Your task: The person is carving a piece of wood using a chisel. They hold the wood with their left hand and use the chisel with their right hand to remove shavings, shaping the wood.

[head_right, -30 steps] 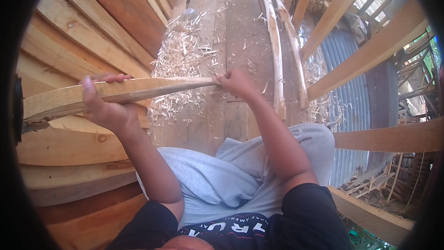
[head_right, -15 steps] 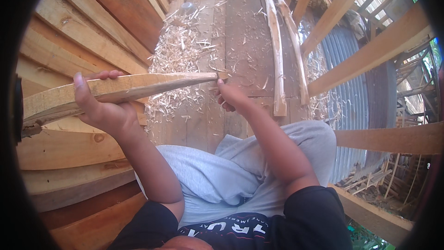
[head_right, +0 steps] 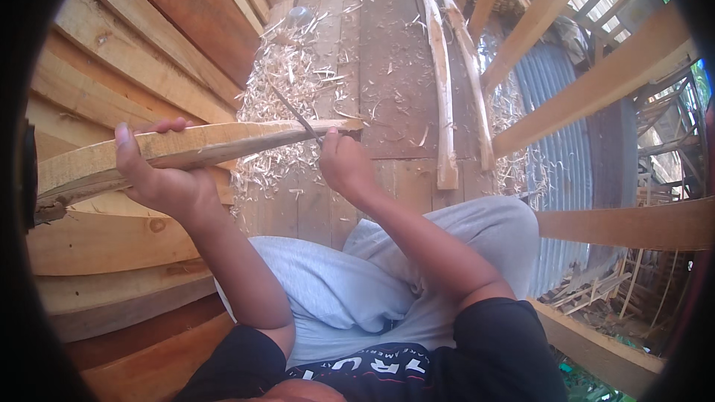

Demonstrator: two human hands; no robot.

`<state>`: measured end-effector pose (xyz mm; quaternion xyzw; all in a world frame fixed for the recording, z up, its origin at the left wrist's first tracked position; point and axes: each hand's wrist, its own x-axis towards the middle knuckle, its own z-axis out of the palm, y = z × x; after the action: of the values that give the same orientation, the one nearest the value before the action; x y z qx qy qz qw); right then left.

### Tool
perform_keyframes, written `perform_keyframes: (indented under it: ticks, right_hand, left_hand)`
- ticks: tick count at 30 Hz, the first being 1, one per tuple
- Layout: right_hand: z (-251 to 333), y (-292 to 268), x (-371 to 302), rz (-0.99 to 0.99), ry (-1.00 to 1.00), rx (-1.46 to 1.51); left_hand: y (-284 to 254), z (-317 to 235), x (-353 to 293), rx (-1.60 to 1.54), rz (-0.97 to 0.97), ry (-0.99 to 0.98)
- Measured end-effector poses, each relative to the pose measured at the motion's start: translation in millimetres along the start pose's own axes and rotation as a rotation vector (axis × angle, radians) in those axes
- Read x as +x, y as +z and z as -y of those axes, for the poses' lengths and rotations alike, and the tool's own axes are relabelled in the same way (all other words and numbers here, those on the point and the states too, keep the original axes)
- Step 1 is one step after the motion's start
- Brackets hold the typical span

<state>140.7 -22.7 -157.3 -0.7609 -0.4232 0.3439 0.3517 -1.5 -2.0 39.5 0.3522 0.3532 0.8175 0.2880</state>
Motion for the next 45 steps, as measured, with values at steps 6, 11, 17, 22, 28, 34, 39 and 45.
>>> perform_keyframes:
  ticks: [6,11,17,22,28,34,39,45]
  right_hand:
    - [-40,-1,31,0.005,0.101,-0.130]
    - [22,-32,1,0.154,-0.052,-0.177]
    - [-52,2,41,0.082,0.146,-0.099]
    - [21,-29,8,0.167,-0.035,-0.162]
    - [-24,-18,40,0.090,0.110,-0.161]
    - [16,-28,17,0.162,-0.012,-0.210]
    - [-25,-21,38,0.096,0.096,-0.214]
    - [9,-32,18,0.166,-0.063,-0.315]
  left_hand:
    - [6,3,-3,0.013,-0.040,0.035]
    - [3,-1,-3,0.004,-0.043,-0.005]
    - [6,3,-2,0.026,-0.054,0.052]
    - [3,-3,-6,0.018,-0.079,-0.015]
    - [7,-3,-6,0.038,-0.101,-0.002]
    - [3,-2,-5,0.001,-0.084,0.014]
    - [7,0,-7,0.021,-0.077,0.019]
    - [1,1,-2,-0.001,-0.060,0.011]
